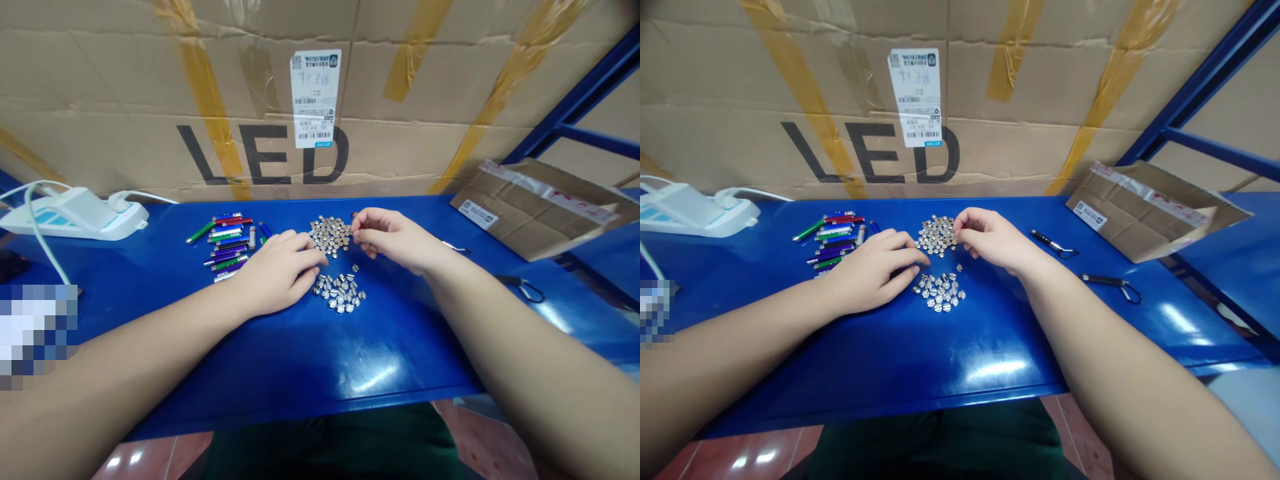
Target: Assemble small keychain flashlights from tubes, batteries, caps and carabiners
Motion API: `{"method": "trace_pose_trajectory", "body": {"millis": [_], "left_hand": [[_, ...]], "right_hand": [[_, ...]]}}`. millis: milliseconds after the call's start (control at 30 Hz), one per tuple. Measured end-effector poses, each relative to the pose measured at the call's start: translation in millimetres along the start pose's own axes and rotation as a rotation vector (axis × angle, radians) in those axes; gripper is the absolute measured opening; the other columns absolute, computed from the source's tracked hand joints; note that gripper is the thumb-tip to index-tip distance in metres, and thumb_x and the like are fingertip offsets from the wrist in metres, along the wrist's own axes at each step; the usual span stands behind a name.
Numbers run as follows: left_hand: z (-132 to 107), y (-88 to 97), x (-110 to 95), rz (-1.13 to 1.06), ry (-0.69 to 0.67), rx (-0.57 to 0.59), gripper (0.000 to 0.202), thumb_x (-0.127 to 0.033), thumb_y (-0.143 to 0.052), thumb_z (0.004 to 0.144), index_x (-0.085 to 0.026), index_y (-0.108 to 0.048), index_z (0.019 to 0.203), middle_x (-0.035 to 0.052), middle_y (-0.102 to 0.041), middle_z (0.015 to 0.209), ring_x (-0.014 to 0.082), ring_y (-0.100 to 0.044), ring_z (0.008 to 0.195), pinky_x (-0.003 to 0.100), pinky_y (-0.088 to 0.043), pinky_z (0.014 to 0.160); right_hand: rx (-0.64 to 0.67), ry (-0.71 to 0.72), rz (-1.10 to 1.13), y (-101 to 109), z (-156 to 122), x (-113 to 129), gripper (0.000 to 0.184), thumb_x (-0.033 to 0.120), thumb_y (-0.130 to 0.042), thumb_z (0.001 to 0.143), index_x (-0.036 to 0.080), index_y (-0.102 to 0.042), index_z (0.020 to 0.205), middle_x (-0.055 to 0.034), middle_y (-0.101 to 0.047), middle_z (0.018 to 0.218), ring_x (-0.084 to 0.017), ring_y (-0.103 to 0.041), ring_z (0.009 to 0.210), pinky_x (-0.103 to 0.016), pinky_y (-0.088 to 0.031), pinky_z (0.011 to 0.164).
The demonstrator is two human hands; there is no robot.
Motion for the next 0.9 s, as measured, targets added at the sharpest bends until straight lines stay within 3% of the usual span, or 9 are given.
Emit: {"method": "trace_pose_trajectory", "body": {"millis": [67,200,300,433,533,667,800,900], "left_hand": [[-1,1.8,-1,-0.071,-0.058,0.0,0.028,-0.026,-0.051,0.106,-0.02,-0.077,0.115,0.0085,-0.066,0.105,0.0239,-0.057,0.1,0.041,-0.047,0.093],[-1,1.3,-1,-0.133,-0.117,0.021,0.026,-0.028,-0.053,0.106,-0.022,-0.077,0.112,0.008,-0.065,0.104,0.0237,-0.058,0.102,0.04,-0.047,0.092],[0,1.5,0,-0.13,-0.092,0.004,0.023,-0.025,-0.055,0.104,-0.021,-0.076,0.112,0.0079,-0.067,0.103,0.0241,-0.059,0.102,0.04,-0.048,0.093],[0,3.6,2,-0.117,-0.012,-0.074,0.021,-0.019,-0.054,0.1,-0.018,-0.073,0.109,0.0079,-0.069,0.105,0.0241,-0.061,0.101,0.041,-0.049,0.094],[0,3.5,2,-0.117,-0.044,-0.062,0.023,-0.018,-0.053,0.1,-0.019,-0.075,0.11,0.0078,-0.068,0.104,0.0238,-0.061,0.101,0.04,-0.05,0.094],[-1,2.2,2,-0.083,-0.074,-0.045,0.028,-0.017,-0.052,0.1,-0.02,-0.077,0.112,0.0076,-0.068,0.101,0.024,-0.061,0.099,0.041,-0.05,0.092],[0,2.6,6,-0.034,0.077,-0.086,0.025,-0.017,-0.053,0.098,-0.02,-0.079,0.1,0.0061,-0.069,0.1,0.0242,-0.062,0.096,0.043,-0.049,0.093],[0,3.3,5,-0.106,0.073,-0.091,0.025,-0.02,-0.055,0.1,-0.021,-0.079,0.107,0.0067,-0.068,0.104,0.0229,-0.063,0.099,0.043,-0.05,0.097]], "right_hand": [[0.088,0.134,-0.198,5,-2,0,0.008,0.013,-0.063,0.086,0.02,-0.068,0.086,0.001,-0.068,0.081,-0.013,-0.058,0.066,-0.029,-0.048,0.067],[0.289,0.334,-0.504,8,-9,6,0.023,0.016,-0.053,0.092,0.021,-0.075,0.091,-0.0032,-0.076,0.095,-0.02,-0.068,0.09,-0.035,-0.053,0.088],[0.319,0.423,-0.622,9,-11,8,0.026,0.014,-0.051,0.094,0.022,-0.076,0.094,-0.0052,-0.077,0.099,-0.022,-0.07,0.096,-0.037,-0.052,0.094],[0.266,0.452,-0.703,13,-12,7,0.024,0.015,-0.054,0.095,0.022,-0.077,0.098,-0.0064,-0.078,0.1,-0.023,-0.071,0.096,-0.039,-0.052,0.092],[0.331,0.453,-0.697,14,-14,6,0.02,0.014,-0.06,0.092,0.022,-0.078,0.097,-0.0062,-0.076,0.099,-0.022,-0.07,0.091,-0.038,-0.054,0.087],[0.414,0.466,-0.672,9,-16,6,0.024,0.012,-0.059,0.092,0.022,-0.08,0.099,-0.0066,-0.074,0.102,-0.022,-0.071,0.096,-0.039,-0.055,0.091],[0.332,0.459,-0.708,11,-14,6,0.025,0.012,-0.058,0.095,0.022,-0.079,0.102,-0.007,-0.077,0.106,-0.023,-0.072,0.1,-0.04,-0.054,0.095],[0.272,0.446,-0.754,16,-13,6,0.02,0.014,-0.061,0.094,0.022,-0.078,0.101,-0.0068,-0.077,0.104,-0.023,-0.072,0.097,-0.04,-0.054,0.092]]}}
Point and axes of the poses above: each hand's wrist, its own z-axis towards the middle knuckle, its own y-axis out of the back of the hand, x = y × z, the point moved 1 cm from there along z, towards the middle knuckle
